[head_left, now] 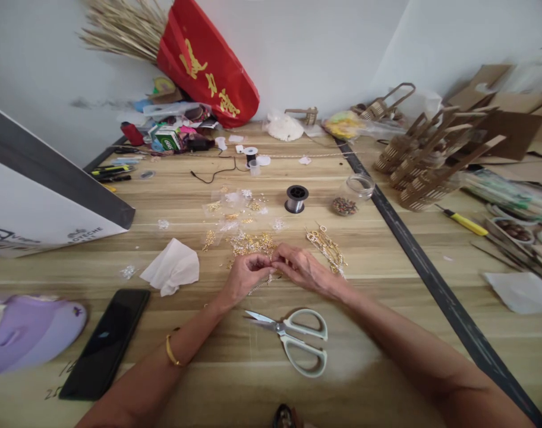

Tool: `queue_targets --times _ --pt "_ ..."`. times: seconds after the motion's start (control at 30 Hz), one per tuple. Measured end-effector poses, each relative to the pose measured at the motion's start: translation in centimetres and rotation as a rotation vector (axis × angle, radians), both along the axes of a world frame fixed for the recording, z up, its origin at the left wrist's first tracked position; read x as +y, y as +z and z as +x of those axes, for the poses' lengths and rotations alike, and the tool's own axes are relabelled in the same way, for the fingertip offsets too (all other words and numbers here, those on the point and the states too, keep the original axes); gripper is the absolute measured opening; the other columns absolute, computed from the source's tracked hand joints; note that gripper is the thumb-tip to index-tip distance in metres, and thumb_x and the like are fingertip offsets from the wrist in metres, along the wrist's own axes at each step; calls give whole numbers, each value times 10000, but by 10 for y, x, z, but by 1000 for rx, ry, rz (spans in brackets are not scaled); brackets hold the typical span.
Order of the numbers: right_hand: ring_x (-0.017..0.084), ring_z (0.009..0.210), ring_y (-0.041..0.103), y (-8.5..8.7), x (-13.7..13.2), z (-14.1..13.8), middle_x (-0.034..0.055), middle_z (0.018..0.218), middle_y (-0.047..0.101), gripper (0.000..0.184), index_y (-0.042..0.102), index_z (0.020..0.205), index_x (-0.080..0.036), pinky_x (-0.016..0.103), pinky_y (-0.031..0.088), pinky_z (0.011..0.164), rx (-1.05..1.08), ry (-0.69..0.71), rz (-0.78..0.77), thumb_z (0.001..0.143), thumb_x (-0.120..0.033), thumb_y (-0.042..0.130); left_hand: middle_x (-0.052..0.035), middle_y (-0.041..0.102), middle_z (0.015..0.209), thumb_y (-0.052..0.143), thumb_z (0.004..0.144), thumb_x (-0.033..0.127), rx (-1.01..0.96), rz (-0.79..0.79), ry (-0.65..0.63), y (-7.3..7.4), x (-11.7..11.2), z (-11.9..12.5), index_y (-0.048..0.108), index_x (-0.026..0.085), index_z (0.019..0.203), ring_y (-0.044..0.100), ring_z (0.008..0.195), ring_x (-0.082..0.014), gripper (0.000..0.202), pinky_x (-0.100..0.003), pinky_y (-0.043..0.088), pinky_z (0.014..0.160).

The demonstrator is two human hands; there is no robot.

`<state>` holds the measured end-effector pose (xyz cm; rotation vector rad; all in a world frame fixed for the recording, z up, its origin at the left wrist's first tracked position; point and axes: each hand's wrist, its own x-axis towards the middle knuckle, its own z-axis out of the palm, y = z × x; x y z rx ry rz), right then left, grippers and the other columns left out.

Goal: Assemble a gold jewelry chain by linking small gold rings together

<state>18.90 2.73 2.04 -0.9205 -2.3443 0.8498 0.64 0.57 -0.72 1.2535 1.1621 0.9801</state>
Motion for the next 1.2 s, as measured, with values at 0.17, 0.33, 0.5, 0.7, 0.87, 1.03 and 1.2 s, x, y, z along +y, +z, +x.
queue_targets --times 0.17,0.33,0.5,0.7,0.87,1.03,1.2 --pt "138 737 555 1 -4 -3 43 844 572 114 548 925 -182 255 447 672 28 61 132 933 -202 436 3 612 611 724 667 303 5 6 -66 0 -2 -1 624 117 679 536 571 -93 212 -202 407 558" --pt "127 733 556 0 -4 -2 119 1096 512 192 498 1094 -169 257 476 623 172 -133 241 908 -181 452 -13 635 620 710 691 310 -37 -10 -23 11 0 -2 616 117 682 569 602 -111 214 -225 448 619" --pt "143 751 558 -8 0 -3 72 911 567 122 548 984 -172 259 473 635 262 -121 223 900 -149 462 -16 653 636 700 708 285 -77 -5 3 12 3 -5 629 123 702 591 625 -118 177 -237 468 659" --pt "159 850 583 -18 -1 -8 72 950 611 192 587 1065 -182 283 473 738 265 -16 83 917 -178 465 -18 660 646 723 678 296 -68 -24 -12 12 3 -4 633 124 702 596 630 -124 196 -235 468 648" --pt "140 766 568 -19 -1 -6 48 853 599 128 608 950 -164 254 451 672 268 -17 39 902 -170 489 -23 652 650 717 682 312 -25 -4 -30 15 1 -3 641 121 698 585 630 -120 206 -227 455 641" --pt "136 752 542 -21 -1 -5 38 826 579 72 561 881 -158 252 431 667 233 -22 37 890 -147 490 -29 650 657 713 687 327 -5 10 -58 16 0 -2 639 122 697 584 645 -127 218 -237 454 655" --pt "132 710 518 -23 0 -5 25 800 549 69 517 866 -170 255 419 664 204 -1 49 892 -144 458 -36 651 665 717 680 340 7 18 -84 16 0 -3 638 121 696 588 651 -134 234 -246 455 661"
